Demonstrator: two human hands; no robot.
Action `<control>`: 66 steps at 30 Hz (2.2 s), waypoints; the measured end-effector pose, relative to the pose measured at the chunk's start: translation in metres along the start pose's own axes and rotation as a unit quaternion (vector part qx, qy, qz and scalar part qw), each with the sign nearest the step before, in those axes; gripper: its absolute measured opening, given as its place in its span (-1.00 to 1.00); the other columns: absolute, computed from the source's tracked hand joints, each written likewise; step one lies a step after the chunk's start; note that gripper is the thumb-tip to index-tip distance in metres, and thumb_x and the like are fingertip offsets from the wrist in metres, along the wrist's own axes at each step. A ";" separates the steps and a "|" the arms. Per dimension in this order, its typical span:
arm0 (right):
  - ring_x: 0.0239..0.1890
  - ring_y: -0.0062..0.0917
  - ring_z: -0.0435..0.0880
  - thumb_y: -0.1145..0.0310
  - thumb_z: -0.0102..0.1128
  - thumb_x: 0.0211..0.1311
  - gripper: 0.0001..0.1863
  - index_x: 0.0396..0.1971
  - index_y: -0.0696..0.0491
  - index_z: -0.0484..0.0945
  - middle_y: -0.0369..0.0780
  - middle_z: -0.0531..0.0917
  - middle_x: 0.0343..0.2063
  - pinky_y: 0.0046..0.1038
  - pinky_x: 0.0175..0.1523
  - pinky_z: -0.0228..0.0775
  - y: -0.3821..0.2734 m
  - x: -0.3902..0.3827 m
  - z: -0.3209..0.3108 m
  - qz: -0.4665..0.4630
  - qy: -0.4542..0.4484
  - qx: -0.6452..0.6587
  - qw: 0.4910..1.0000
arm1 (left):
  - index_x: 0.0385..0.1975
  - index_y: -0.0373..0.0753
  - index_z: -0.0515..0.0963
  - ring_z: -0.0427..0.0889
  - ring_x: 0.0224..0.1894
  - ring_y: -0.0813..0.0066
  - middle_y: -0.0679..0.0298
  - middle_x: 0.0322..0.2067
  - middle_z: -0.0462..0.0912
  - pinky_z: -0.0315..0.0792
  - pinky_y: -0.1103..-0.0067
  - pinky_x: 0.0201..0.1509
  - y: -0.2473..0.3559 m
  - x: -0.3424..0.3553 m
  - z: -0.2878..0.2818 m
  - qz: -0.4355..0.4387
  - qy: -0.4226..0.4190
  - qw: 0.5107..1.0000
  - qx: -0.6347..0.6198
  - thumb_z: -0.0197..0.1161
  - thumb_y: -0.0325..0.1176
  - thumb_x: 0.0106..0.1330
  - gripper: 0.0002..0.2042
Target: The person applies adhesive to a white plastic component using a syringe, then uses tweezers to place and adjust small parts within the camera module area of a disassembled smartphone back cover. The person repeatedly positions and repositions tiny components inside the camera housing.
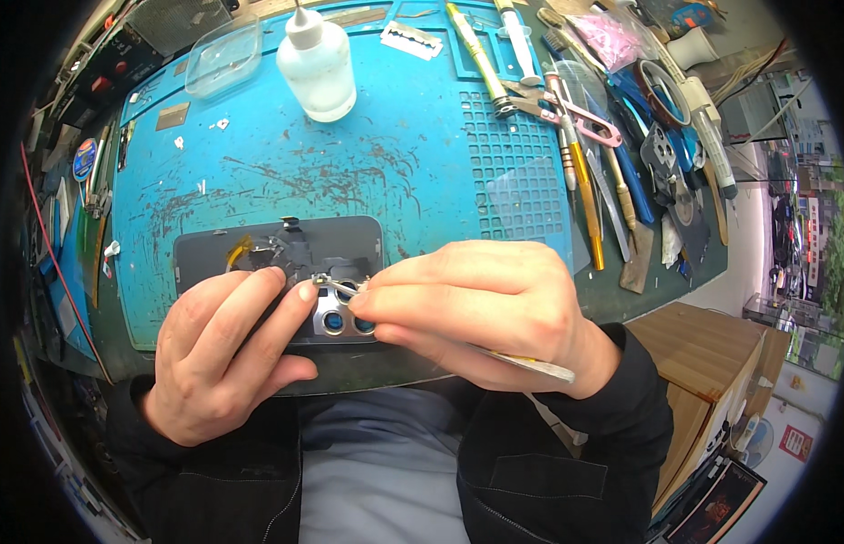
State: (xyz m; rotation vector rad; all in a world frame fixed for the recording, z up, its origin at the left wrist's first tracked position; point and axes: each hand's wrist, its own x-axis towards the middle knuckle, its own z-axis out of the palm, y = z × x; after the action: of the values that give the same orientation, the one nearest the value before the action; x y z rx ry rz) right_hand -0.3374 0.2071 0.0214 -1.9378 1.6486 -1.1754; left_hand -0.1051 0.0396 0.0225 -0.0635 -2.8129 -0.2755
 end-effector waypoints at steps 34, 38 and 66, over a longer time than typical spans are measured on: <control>-0.29 -0.33 0.86 0.50 0.54 0.18 -0.76 -0.13 0.14 0.79 -0.13 0.84 -0.23 -0.41 -0.24 0.71 0.000 -0.001 0.000 0.006 0.003 -0.001 1.000 | 0.12 -0.33 0.72 0.62 0.05 0.20 0.12 0.11 0.62 0.58 0.34 0.11 0.000 -0.001 0.000 -0.004 -0.013 1.000 -0.005 0.33 -0.01 0.41 -0.49; -0.29 -0.33 0.86 0.50 0.54 0.18 -0.76 -0.13 0.14 0.79 -0.13 0.84 -0.23 -0.41 -0.24 0.71 -0.001 -0.002 0.000 0.007 0.005 -0.002 1.000 | 0.13 -0.33 0.72 0.63 0.05 0.19 0.12 0.11 0.62 0.58 0.34 0.11 0.001 -0.001 -0.001 -0.003 -0.014 1.000 -0.007 0.33 -0.01 0.41 -0.49; -0.27 -0.28 0.87 0.49 0.54 0.20 -0.76 -0.13 0.16 0.79 -0.10 0.84 -0.24 -0.39 -0.20 0.74 -0.002 -0.002 -0.003 0.006 0.018 0.013 1.000 | 0.08 -0.37 0.72 0.65 0.02 0.29 0.16 0.05 0.62 0.61 0.40 0.08 -0.002 0.002 -0.001 0.005 0.008 1.000 -0.009 0.36 -0.11 0.34 -0.53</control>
State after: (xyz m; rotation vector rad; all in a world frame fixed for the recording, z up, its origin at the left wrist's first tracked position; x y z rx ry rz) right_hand -0.3388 0.2098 0.0238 -1.9004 1.6519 -1.2280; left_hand -0.1069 0.0378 0.0233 -0.0797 -2.7935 -0.2978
